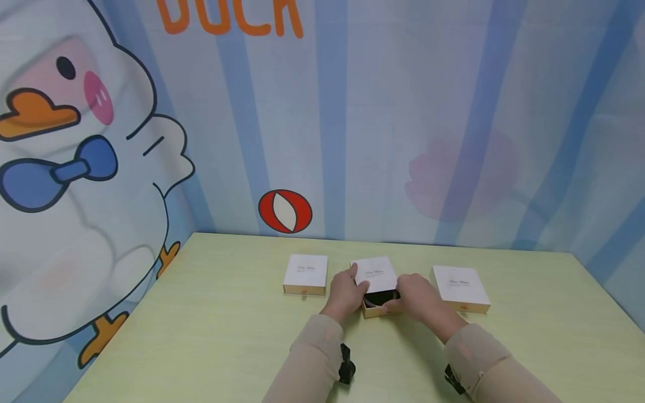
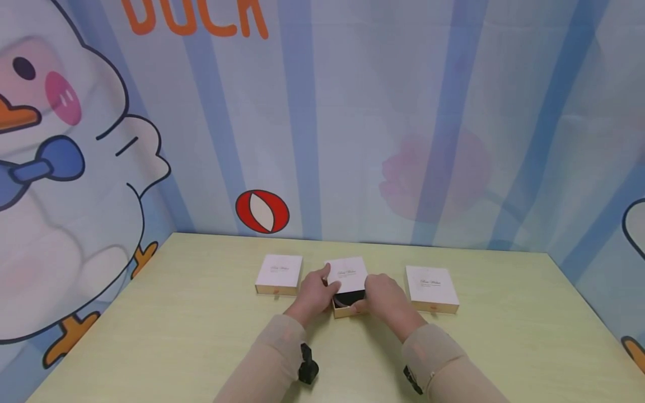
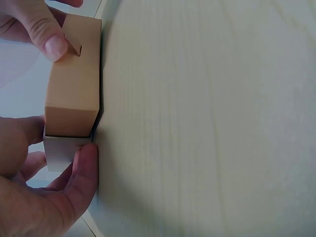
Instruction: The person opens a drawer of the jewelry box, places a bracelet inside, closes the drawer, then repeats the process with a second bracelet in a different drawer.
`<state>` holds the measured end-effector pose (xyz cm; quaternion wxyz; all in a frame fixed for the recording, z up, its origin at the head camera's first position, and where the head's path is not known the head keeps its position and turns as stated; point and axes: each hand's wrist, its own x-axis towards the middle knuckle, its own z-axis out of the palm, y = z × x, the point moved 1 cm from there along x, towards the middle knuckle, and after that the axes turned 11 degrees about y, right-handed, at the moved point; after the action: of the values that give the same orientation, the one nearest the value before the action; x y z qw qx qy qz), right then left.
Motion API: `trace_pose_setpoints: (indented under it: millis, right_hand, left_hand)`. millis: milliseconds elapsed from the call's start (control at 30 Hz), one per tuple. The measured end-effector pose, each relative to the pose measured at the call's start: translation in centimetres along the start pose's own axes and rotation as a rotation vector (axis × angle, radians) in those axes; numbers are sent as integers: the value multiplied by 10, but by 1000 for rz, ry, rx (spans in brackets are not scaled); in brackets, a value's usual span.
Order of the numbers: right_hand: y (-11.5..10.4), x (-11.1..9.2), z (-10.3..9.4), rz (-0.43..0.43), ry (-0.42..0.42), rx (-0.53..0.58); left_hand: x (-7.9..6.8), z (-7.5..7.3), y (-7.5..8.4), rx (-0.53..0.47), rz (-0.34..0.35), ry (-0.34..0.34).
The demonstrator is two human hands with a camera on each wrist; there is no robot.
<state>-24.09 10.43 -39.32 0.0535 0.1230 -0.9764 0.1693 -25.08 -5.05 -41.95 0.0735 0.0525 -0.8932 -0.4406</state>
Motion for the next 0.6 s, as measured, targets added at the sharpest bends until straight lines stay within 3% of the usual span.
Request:
trace_pose_setpoints:
  millis: [600]
  right_hand:
    - [-3, 0, 1, 13, 2, -26]
  left_hand:
    - [-2, -2, 2, 8, -1, -11]
